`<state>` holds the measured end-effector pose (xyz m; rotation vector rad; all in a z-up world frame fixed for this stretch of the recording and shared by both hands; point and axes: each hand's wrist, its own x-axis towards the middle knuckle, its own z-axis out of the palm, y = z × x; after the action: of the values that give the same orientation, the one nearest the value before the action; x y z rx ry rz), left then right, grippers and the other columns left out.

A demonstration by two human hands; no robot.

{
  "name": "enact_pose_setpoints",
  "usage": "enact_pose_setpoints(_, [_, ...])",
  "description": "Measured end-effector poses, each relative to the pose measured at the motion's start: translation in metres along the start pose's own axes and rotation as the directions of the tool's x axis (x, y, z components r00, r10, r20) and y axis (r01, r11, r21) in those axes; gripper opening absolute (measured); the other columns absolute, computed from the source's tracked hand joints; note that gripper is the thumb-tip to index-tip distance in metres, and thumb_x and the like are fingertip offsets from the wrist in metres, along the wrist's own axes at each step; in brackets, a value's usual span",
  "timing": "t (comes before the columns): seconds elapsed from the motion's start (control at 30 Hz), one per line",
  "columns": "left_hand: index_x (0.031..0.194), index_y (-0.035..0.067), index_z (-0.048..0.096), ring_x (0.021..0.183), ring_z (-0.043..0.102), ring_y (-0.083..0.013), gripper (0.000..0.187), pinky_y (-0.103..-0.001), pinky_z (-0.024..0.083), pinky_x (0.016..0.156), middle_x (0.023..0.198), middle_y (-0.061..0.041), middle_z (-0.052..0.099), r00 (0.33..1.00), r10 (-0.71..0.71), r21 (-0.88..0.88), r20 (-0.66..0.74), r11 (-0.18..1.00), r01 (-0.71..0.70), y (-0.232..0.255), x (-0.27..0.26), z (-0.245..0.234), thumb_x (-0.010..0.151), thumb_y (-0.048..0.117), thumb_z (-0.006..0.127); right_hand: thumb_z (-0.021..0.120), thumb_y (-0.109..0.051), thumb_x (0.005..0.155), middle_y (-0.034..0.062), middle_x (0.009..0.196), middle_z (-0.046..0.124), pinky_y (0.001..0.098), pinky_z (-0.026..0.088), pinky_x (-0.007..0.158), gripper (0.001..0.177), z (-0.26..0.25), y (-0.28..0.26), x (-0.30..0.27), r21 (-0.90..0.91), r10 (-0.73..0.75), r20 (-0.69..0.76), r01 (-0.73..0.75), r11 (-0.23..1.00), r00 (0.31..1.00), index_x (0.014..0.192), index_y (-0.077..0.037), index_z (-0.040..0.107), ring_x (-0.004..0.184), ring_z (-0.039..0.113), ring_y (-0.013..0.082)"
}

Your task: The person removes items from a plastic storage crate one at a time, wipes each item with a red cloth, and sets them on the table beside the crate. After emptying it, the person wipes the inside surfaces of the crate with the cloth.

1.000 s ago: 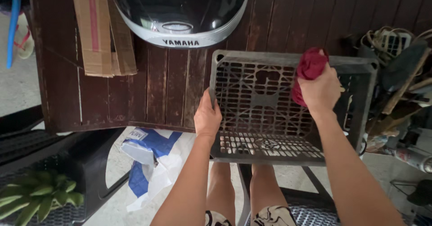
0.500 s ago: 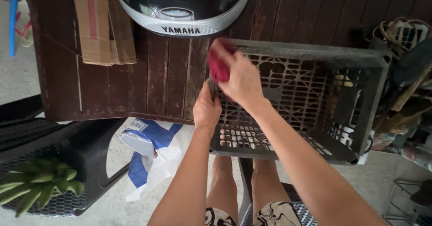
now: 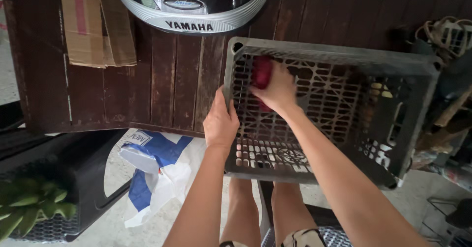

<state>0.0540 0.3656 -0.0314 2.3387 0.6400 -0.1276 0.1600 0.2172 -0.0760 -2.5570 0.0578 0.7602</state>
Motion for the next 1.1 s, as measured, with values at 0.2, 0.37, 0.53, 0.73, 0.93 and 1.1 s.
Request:
enact_pose_setpoints(0.2, [0.143,0.016,0.046,0.09,0.071,-0.0397,0.045,-0.051,0.058,0.075,0.119,-0.016,0.072,1.0,-0.009,0.013,0.027,1.0,0.008,-0.001,0.003,0.001,0.1,0.02,0.056,0.082,-0.041,0.084,0.0232,0.162,0.023,0.0811,0.033,0.096,0.085,0.07,-0.011,0.04,-0.141,-0.205,-0.017,0.2,0.969,0.979,0.154,-0.029,0.034,0.142,0.025,0.0584])
enact_pose_setpoints(0.37, [0.143,0.016,0.046,0.089,0.071,-0.0392,0.044,-0.051,0.057,0.074,0.117,-0.014,0.073,0.999,0.034,0.036,-0.005,0.999,-0.034,-0.003,-0.001,0.001,0.1,0.02,0.056,0.078,-0.03,0.082,0.0239,0.151,0.038,0.0652,0.045,0.092,0.079,0.097,0.008,0.006,-0.197,-0.3,-0.038,0.287,0.937,0.953,0.153,-0.03,0.044,0.128,0.045,0.0507])
enact_pose_setpoints(0.53, [0.143,0.015,0.045,0.088,0.072,-0.0385,0.046,-0.05,0.058,0.072,0.117,-0.014,0.073,0.999,0.038,0.043,-0.023,0.998,-0.037,-0.004,-0.002,0.004,0.099,0.021,0.057,0.079,-0.027,0.08,0.02,0.136,0.049,0.0593,0.049,0.093,0.069,0.097,0.021,-0.049,-0.36,-0.395,0.215,0.448,0.818,0.893,0.145,-0.029,0.055,0.122,0.05,0.0444])
enact_pose_setpoints(0.73, [0.143,0.018,0.045,0.087,0.073,-0.0371,0.047,-0.048,0.059,0.07,0.116,-0.013,0.074,0.998,0.048,0.097,-0.052,0.994,-0.042,-0.003,-0.001,0.004,0.098,0.02,0.059,0.081,-0.032,0.081,0.0223,0.134,0.051,0.0533,0.049,0.1,0.069,0.056,0.002,-0.003,-0.208,-0.19,0.235,0.24,0.948,0.953,0.144,-0.023,0.055,0.123,0.054,0.0426])
enact_pose_setpoints(0.93, [0.145,0.015,0.044,0.085,0.074,-0.0355,0.048,-0.047,0.06,0.068,0.113,-0.013,0.075,0.995,0.069,0.149,-0.065,0.987,-0.059,-0.008,-0.003,0.009,0.099,0.02,0.059,0.09,-0.03,0.07,0.024,0.146,0.042,0.0674,0.044,0.087,0.09,0.057,-0.018,0.039,-0.252,-0.352,-0.041,0.331,0.909,0.935,0.147,-0.019,0.044,0.129,0.043,0.0529])
enact_pose_setpoints(1.1, [0.145,0.014,0.043,0.084,0.073,-0.0356,0.048,-0.046,0.059,0.067,0.114,-0.014,0.074,0.99,0.109,0.15,-0.086,0.984,-0.096,-0.01,-0.001,0.01,0.1,0.02,0.059,0.08,-0.021,0.079,0.0195,0.144,0.046,0.0598,0.05,0.09,0.088,0.093,0.014,-0.006,-0.314,-0.323,0.078,0.33,0.89,0.943,0.158,-0.023,0.042,0.122,0.051,0.044])
